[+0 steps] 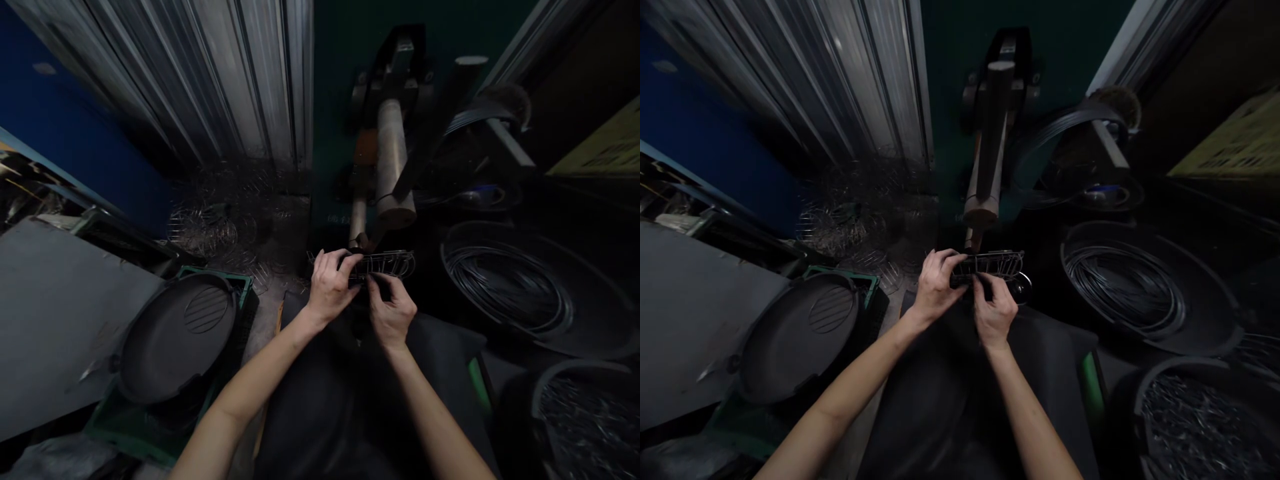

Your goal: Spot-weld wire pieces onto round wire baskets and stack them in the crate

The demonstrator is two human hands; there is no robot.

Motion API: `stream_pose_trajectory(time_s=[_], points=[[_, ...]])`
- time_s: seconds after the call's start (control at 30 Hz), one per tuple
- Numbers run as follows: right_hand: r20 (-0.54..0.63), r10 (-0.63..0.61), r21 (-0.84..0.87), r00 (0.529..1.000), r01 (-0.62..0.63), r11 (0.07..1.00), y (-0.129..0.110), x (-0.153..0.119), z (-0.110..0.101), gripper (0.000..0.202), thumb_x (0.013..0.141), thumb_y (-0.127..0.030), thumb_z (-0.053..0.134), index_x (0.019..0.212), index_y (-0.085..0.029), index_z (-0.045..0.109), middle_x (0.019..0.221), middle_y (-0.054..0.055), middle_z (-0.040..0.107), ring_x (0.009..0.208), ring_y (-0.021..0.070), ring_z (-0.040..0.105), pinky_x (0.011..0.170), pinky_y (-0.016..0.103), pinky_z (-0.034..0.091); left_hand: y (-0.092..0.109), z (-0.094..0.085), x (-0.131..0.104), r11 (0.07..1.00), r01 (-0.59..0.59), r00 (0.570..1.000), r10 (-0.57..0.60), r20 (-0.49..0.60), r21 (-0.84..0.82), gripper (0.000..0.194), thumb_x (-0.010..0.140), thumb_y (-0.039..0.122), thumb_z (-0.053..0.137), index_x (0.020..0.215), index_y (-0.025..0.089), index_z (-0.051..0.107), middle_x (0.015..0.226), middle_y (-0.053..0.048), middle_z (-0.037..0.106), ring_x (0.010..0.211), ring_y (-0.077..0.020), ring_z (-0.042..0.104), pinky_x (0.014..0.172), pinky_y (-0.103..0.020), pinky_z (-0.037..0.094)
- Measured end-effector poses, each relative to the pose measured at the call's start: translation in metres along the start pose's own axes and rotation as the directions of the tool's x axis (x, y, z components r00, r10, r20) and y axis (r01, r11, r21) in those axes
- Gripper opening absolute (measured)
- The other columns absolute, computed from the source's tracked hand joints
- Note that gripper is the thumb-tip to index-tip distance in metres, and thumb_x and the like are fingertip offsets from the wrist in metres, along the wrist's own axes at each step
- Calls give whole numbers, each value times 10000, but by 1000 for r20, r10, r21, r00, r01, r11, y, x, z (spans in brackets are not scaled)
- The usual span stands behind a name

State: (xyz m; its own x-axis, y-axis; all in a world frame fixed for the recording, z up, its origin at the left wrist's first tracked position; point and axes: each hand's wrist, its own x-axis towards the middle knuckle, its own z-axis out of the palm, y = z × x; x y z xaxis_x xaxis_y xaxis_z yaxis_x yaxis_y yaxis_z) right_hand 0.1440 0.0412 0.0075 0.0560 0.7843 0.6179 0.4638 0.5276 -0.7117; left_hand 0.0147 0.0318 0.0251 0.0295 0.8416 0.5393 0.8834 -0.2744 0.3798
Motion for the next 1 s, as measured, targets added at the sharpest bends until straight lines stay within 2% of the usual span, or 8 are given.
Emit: stream_pose_trajectory(time_s=[0.53, 0.73, 1.0], points=[[2, 37, -28, 999, -36, 999, 13, 3, 9, 212, 886, -359, 562, 886, -168, 653, 827, 51, 676, 755, 159, 635, 728, 289, 509, -7, 6, 7, 999, -19, 1000, 19, -19, 38, 558, 704, 212, 704, 1220, 208, 490, 1143, -72, 563, 1082, -227, 548, 1077, -466, 370], [46, 36, -118, 998, -30, 993, 13, 4, 11, 264, 917, -405, 474, 885, -177, 602, 811, 62, 665, 740, 166, 631, 698, 286, 502, -10, 7, 8, 999, -16, 1000, 16, -12, 37, 513, 733, 207, 674, 1210, 226, 488, 1164, -73, 572, 1103, -223, 553, 1093, -472, 347], [32, -16, -72, 999, 19, 997, 17, 3, 12, 221, 924, -374, 466, 906, -181, 572, 824, 57, 659, 749, 159, 626, 703, 282, 491, -22, 15, 6, 994, -89, 989, 80, -125, -62, 476, 750, 235, 672, 1154, 222, 420, 1163, -58, 608, 1109, -175, 576, 1105, -447, 334]])
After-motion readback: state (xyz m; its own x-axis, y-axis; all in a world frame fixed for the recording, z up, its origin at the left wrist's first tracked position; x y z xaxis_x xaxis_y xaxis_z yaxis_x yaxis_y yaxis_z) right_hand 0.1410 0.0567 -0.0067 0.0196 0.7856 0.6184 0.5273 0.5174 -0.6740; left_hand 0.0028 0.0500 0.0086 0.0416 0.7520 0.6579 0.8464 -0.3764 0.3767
